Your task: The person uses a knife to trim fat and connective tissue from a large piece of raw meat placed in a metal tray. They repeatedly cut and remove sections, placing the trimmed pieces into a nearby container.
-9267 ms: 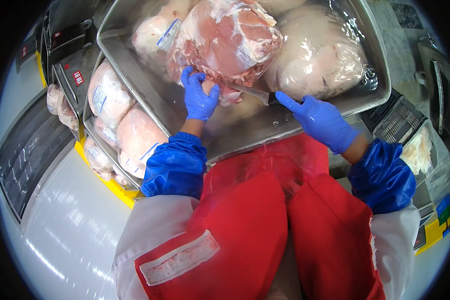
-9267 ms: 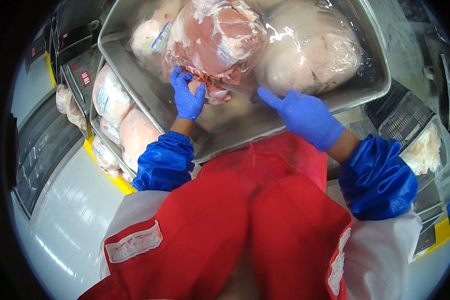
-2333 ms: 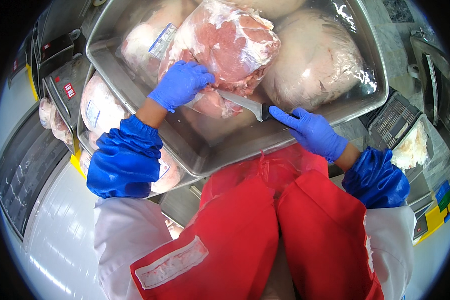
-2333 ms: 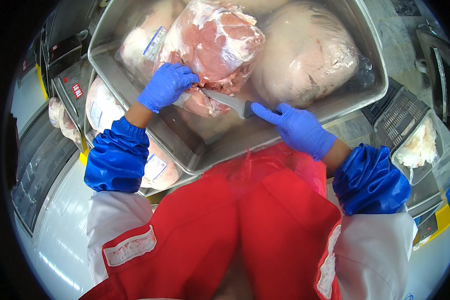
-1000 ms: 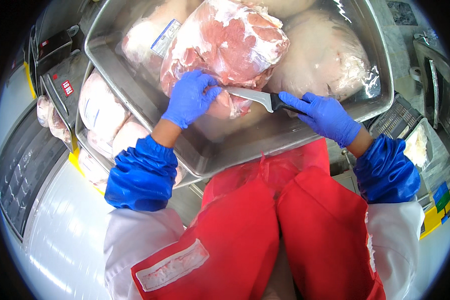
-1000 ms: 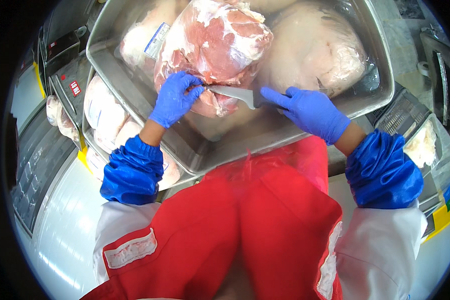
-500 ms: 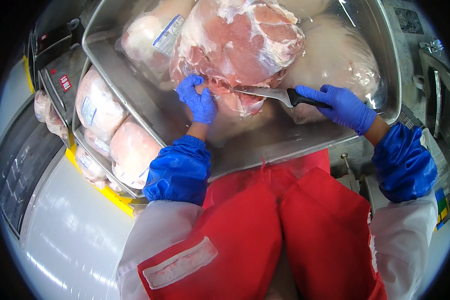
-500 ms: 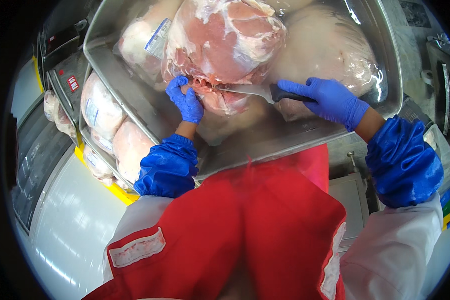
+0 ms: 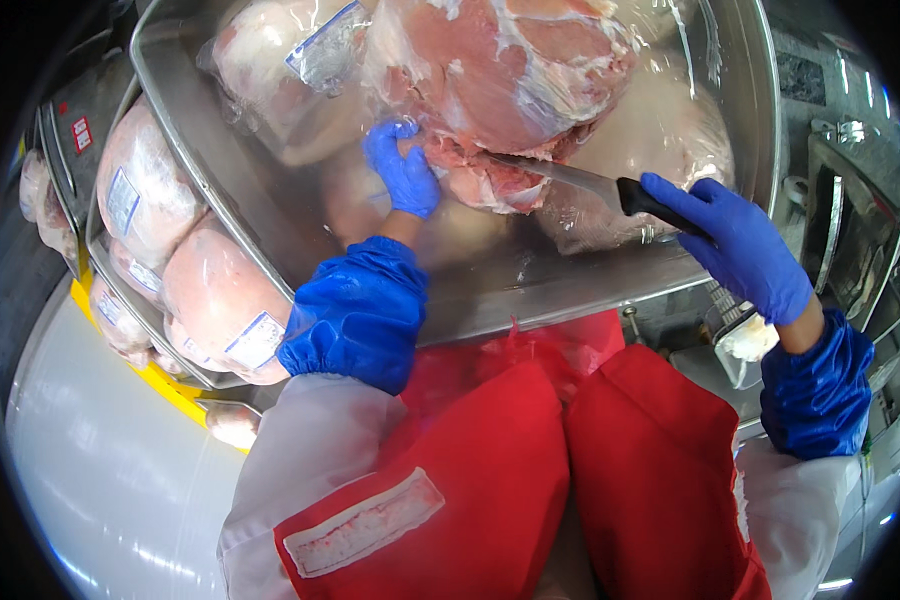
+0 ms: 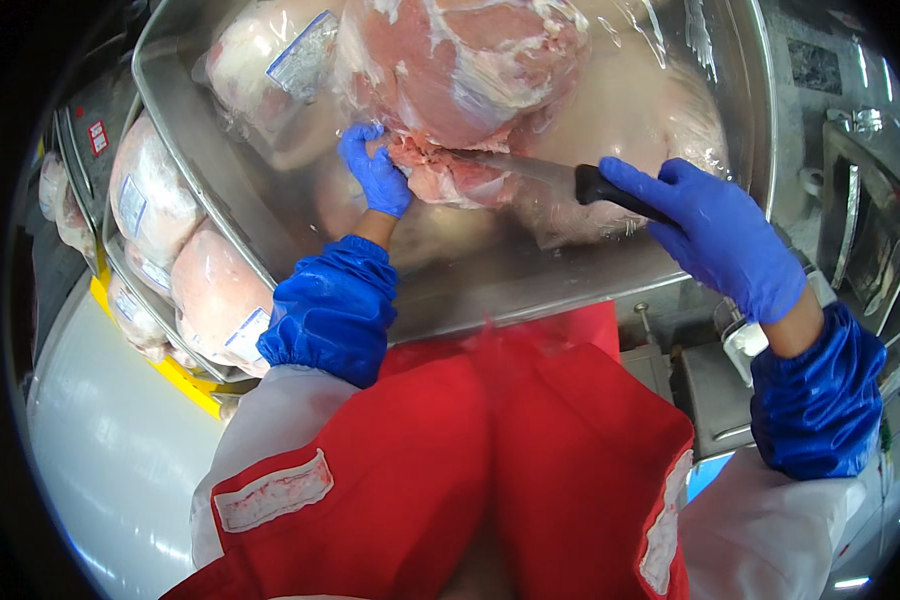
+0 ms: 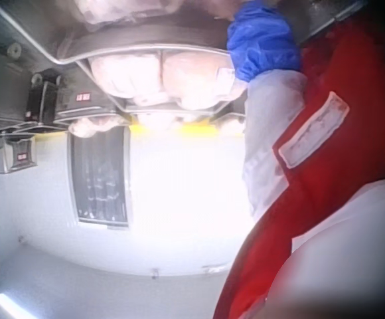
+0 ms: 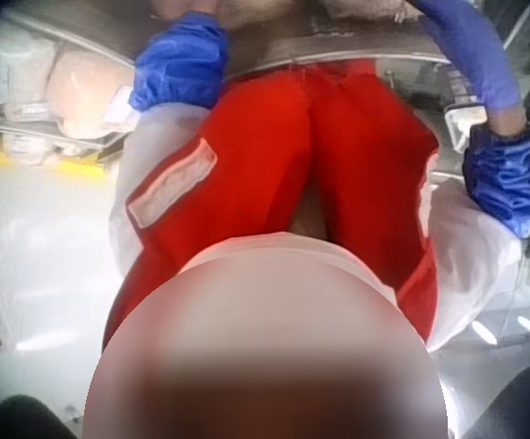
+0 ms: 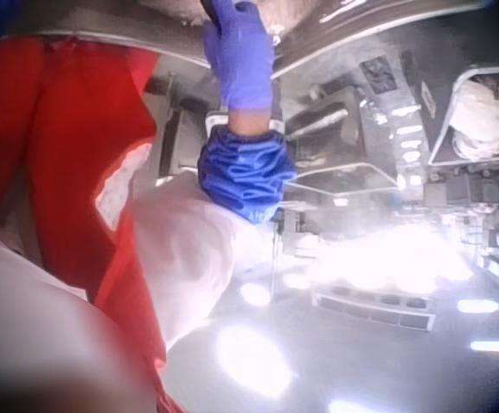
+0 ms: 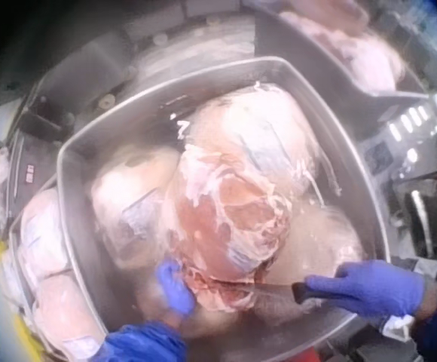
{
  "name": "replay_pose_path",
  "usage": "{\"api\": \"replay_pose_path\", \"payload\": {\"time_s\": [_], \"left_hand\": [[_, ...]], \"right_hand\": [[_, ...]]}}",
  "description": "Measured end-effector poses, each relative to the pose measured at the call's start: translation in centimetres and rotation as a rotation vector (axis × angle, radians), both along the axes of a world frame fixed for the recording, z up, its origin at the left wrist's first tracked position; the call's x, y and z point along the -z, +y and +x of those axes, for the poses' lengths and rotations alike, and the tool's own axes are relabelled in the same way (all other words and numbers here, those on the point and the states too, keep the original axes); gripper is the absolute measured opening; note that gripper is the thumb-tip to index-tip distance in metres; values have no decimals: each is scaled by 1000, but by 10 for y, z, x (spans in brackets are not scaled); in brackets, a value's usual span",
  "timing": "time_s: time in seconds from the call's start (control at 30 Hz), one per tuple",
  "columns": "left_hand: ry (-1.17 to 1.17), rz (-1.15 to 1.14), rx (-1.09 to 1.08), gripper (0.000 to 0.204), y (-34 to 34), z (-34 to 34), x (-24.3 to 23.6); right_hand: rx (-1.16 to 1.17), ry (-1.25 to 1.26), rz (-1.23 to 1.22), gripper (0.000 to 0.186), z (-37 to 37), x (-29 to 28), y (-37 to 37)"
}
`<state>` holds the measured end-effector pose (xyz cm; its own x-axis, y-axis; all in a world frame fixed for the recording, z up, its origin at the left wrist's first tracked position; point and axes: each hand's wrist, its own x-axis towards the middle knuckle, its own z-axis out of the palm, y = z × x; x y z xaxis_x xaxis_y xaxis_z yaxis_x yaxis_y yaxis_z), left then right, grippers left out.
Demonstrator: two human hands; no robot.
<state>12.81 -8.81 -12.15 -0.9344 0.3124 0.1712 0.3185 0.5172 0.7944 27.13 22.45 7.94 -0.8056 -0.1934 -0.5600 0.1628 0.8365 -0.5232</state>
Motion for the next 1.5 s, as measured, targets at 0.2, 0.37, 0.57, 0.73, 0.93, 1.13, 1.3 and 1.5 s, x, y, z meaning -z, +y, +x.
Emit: {"api": "replay_pose_path", "payload": {"time_s": [0.2,0.37,0.57,0.73,0.93,1.13,1.3,1.5], "left_hand": [[-170,50,39,27,3,-4,-11],[-113,-79,31,26,1,-5,-11],[-55,-116,126,26,-1,-11,-12],[-217,17,109,23,-19,-11,8],[-170,-79,205,22,-8,-21,-9],[-201,-60,179,21,-14,-21,1],[-111,-197,212,22,-13,-22,-11],[-214,-76,186,25,-17,-27,0]], "right_hand": [[-237,163,195,65,-25,-6,-10],[-202,133,51,65,-12,34,3],[-94,134,-88,59,6,81,4],[-107,151,-26,62,0,64,-7],[-362,216,423,69,-8,-16,-11],[-426,268,301,66,-33,3,5],[-325,158,125,65,-29,37,20],[-143,74,-65,66,1,93,22]]}}
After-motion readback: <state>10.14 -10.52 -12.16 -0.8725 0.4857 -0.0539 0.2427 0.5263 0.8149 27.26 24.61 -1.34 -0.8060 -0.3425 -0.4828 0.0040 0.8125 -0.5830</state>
